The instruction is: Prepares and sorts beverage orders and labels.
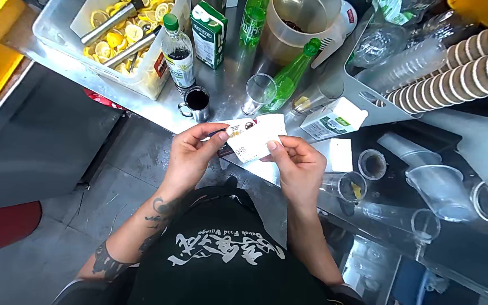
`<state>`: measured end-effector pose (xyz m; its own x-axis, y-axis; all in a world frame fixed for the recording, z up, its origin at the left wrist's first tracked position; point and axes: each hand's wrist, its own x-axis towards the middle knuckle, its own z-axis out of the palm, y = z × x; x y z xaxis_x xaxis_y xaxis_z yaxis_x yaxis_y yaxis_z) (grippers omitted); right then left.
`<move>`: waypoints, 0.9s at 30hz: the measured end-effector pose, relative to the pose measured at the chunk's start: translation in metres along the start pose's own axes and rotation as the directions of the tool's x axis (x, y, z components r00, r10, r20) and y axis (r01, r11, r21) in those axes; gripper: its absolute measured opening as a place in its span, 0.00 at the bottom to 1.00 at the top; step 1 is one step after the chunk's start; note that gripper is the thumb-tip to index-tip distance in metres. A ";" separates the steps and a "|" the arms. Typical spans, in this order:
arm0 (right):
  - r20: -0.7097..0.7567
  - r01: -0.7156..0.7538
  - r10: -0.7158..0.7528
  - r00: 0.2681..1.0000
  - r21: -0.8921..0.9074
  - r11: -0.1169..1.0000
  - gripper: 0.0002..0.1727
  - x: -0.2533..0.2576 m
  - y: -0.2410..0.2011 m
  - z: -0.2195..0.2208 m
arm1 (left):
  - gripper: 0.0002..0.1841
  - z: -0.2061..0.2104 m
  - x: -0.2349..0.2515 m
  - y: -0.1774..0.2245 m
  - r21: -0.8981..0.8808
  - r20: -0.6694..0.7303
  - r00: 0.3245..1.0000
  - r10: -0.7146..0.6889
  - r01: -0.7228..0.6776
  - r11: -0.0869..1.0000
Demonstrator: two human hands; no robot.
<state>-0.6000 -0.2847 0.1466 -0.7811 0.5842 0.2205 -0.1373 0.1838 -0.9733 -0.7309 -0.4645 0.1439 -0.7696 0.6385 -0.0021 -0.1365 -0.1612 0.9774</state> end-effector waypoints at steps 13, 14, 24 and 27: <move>-0.134 0.030 -0.021 0.991 0.072 0.997 0.24 0.009 -0.015 -0.009 | 0.18 -0.057 0.006 0.001 0.156 -0.074 0.988 0.133 -0.120 0.980; -0.179 0.078 -0.070 0.981 0.041 0.996 0.22 0.015 -0.019 -0.019 | 0.18 -0.065 0.002 0.002 0.171 -0.076 0.988 0.135 -0.121 0.978; -0.312 0.165 -0.194 0.930 -0.118 0.979 0.11 0.026 -0.045 -0.055 | 0.10 -0.141 -0.047 -0.011 0.374 -0.072 0.974 0.216 -0.174 0.911; -0.020 0.104 -0.108 0.994 -0.159 0.982 0.11 0.004 -0.033 -0.007 | 0.13 -0.128 -0.058 -0.030 0.465 0.067 0.987 0.144 -0.158 0.871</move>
<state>-0.5945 -0.2834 0.1804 -0.7491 0.5769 0.3256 -0.1190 0.3664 -0.9228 -0.7624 -0.5930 0.0880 -0.7375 0.6579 0.1525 0.2928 0.1080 0.9501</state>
